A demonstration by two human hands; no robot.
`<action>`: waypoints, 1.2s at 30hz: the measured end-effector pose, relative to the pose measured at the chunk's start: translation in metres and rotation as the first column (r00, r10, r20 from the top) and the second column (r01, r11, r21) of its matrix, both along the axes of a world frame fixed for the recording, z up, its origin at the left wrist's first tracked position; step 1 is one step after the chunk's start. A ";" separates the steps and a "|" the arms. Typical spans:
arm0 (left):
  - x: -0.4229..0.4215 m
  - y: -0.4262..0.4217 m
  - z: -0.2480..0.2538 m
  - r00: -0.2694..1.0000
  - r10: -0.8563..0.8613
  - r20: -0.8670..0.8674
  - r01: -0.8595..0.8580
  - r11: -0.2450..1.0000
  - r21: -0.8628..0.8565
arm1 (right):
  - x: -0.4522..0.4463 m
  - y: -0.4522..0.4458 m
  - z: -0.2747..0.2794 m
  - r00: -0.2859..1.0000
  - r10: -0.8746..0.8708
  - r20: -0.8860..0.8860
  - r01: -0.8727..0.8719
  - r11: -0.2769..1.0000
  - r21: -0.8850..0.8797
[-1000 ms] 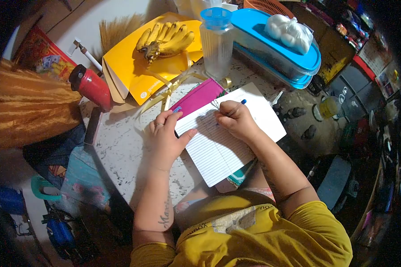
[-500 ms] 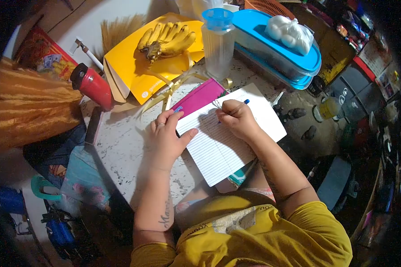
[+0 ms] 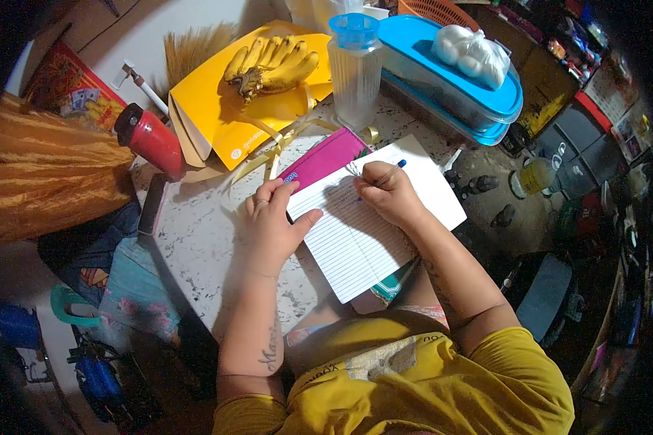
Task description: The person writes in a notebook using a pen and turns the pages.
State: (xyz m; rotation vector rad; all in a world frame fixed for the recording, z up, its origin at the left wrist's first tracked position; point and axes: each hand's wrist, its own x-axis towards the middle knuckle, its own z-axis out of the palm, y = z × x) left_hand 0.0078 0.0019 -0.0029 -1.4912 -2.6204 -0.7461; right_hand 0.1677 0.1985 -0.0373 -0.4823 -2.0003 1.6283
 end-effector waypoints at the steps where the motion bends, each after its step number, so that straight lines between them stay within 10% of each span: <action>1: 0.001 0.000 0.001 1.000 0.011 0.022 -0.012 1.000 0.005 | 0.000 -0.001 0.001 1.000 -0.001 0.000 0.001 1.000 0.000; 7: 0.003 0.000 0.002 0.999 0.028 0.042 -0.028 1.000 0.000 | -0.001 -0.003 -0.003 0.997 -0.076 0.007 0.074 0.988 0.133; 10: 0.004 0.001 0.007 0.999 0.030 0.040 -0.029 0.999 -0.016 | 0.001 -0.005 0.017 0.956 -0.291 0.032 0.286 0.901 -0.327; 13: 0.005 -0.001 0.011 0.998 0.043 0.049 -0.042 0.999 -0.028 | 0.005 0.002 0.043 0.805 -0.556 -0.208 0.082 0.451 -0.889; 16: 0.004 -0.002 0.012 0.997 0.045 0.063 -0.044 0.999 -0.019 | 0.000 0.020 0.033 0.716 -0.674 -0.183 0.023 0.285 -0.958; 23: -0.001 -0.002 -0.002 0.995 0.006 0.097 -0.013 0.997 0.073 | 0.012 0.012 0.026 0.907 -0.271 -0.322 -0.018 0.740 -0.672; 26: -0.001 -0.003 -0.002 0.997 0.002 0.078 -0.009 0.997 0.082 | 0.011 -0.004 0.027 0.974 -0.169 -0.148 0.123 0.952 -0.279; 30: 0.000 -0.003 0.000 0.997 0.010 0.073 -0.014 0.998 0.063 | 0.012 0.011 -0.010 0.994 -0.107 0.009 0.105 0.985 0.137; 36: -0.001 -0.001 -0.007 0.999 -0.002 0.050 -0.004 0.994 0.111 | 0.012 0.006 -0.007 0.995 -0.096 0.041 0.089 0.986 0.142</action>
